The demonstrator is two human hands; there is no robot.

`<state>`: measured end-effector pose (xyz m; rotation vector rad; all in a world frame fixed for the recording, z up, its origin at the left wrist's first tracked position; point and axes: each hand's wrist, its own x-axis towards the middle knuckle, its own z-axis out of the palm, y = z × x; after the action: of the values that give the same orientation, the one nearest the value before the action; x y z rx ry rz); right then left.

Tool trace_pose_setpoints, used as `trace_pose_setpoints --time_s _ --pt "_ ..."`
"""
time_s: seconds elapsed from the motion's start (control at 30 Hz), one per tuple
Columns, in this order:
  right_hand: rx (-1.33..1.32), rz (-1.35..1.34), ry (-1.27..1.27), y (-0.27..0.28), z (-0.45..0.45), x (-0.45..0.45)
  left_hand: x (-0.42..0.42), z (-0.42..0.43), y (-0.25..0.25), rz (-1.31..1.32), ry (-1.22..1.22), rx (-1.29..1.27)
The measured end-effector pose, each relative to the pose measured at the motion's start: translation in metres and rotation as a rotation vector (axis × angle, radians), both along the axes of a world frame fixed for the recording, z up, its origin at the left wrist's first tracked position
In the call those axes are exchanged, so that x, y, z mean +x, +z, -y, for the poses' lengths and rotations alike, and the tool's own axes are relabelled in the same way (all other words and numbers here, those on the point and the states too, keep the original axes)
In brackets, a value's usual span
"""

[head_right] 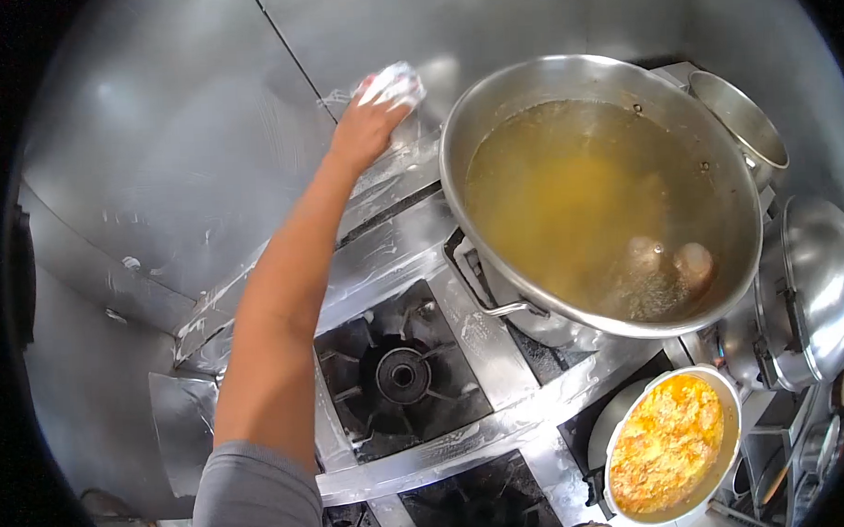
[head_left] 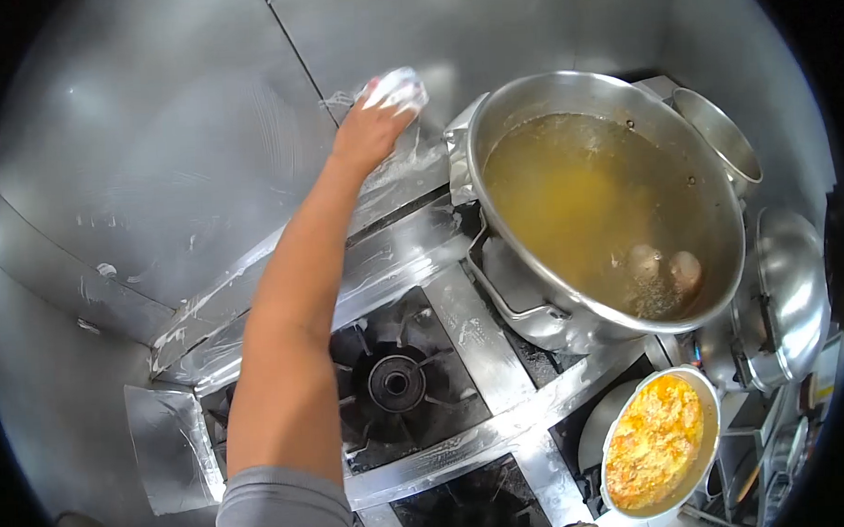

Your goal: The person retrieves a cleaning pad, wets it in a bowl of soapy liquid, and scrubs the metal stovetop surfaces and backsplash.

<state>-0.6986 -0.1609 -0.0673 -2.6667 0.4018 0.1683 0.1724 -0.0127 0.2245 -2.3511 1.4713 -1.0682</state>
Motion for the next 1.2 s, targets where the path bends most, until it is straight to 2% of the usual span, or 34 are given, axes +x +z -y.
trace_pose_setpoints --time_s 0.03,0.1,0.17,0.2,0.27,0.3,0.33,0.37,0.4,0.43,0.47,0.5,0.57,0.63,0.67,0.7,0.73,0.77,0.8,0.87,0.9,0.93,1.0,1.03,1.07,1.1,1.17,1.2 --pt "-0.037 0.016 0.053 -0.010 0.003 -0.006 -0.006 0.013 -0.009 -0.007 0.004 -0.001" --pt "-0.077 0.037 0.123 -0.024 0.004 -0.018 -0.016 0.028 -0.020 -0.202 0.152 0.207" --pt "1.327 0.214 -0.766 -0.036 -0.002 -0.026 -0.011 0.001 -0.058 -0.185 0.119 0.159" --pt "1.334 0.220 -0.761 -0.036 -0.002 -0.023 -0.016 -0.009 -0.071 -0.169 0.066 0.114" --pt "0.944 0.072 -0.532 -0.019 0.000 -0.012 -0.050 -0.054 -0.074 -0.481 0.359 -0.006" --pt "0.748 0.000 -0.414 -0.006 0.002 -0.003 -0.070 -0.090 -0.076 -0.633 0.440 -0.178" --pt "0.547 -0.068 -0.297 0.005 0.005 0.005 -0.076 -0.131 -0.084 -0.633 0.524 -0.222" --pt "0.343 -0.135 -0.179 0.014 0.008 0.008 -0.085 -0.173 -0.084 -0.742 0.613 -0.380" --pt "0.342 -0.138 -0.177 0.016 0.009 0.009 -0.090 -0.222 -0.084 -0.798 0.616 -0.458" --pt "0.326 -0.028 -0.176 0.015 0.007 0.012 -0.093 -0.252 -0.085 -0.849 0.618 -0.538" --pt "0.311 0.078 -0.170 0.019 0.005 0.017 -0.096 -0.252 -0.086 -0.849 0.628 -0.540" --pt "0.419 -0.219 -0.214 0.054 0.007 0.043 -0.093 -0.247 -0.084 -0.893 0.580 -0.531" --pt "0.419 -0.259 -0.216 0.073 0.005 0.056 -0.075 -0.199 -0.093 -0.962 0.438 -0.538" --pt "0.393 -0.291 -0.212 0.092 0.000 0.070 -0.081 -0.090 -0.096 -0.949 0.581 -0.610" --pt "0.378 -0.305 -0.215 0.098 -0.004 0.073 -0.071 -0.051 -0.113 -0.819 0.515 -0.557" --pt "0.350 -0.333 -0.201 0.105 -0.010 0.075 -0.074 -0.018 -0.107 -0.871 0.537 -0.532" --pt "0.315 -0.263 -0.162 0.089 -0.008 0.064 -0.093 -0.002 -0.085 -0.845 0.609 -0.425" --pt "0.275 -0.194 -0.124 0.073 -0.007 0.051 -0.104 -0.010 -0.086 -0.778 0.528 -0.430" --pt "0.221 -0.048 -0.070 0.057 -0.005 0.038 -0.112 -0.028 -0.088 -0.779 0.537 -0.437" --pt "0.260 -0.113 -0.096 0.037 0.005 0.024 -0.118 -0.094 -0.097 -0.873 0.586 -0.582" --pt "0.301 -0.180 -0.126 0.027 0.009 0.019 -0.122 -0.148 -0.119 -0.683 0.549 -0.668" --pt "0.310 -0.175 -0.120 0.015 0.010 0.013 -0.121 -0.212 -0.126 -0.693 0.625 -0.615" --pt "-0.013 -0.093 0.061 -0.005 0.014 0.002 -0.137 -0.358 -0.131 -0.551 0.807 -0.578" --pt "-0.010 -0.093 0.061 -0.009 0.016 0.000 -0.126 -0.456 -0.152 -0.410 0.739 -0.467" --pt "-0.001 -0.064 0.037 -0.012 0.016 -0.004 -0.155 -0.480 -0.117 -0.591 0.896 -0.662" --pt "0.014 -0.038 0.013 -0.013 0.010 -0.008 -0.153 -0.485 -0.117 -0.590 0.900 -0.651" --pt "0.041 -0.014 0.011 -0.005 0.005 -0.004 -0.149 -0.503 -0.117 -0.637 0.922 -0.834" --pt "0.058 0.018 0.003 0.001 0.002 0.004 -0.135 -0.461 -0.111 -0.716 0.802 -0.658"
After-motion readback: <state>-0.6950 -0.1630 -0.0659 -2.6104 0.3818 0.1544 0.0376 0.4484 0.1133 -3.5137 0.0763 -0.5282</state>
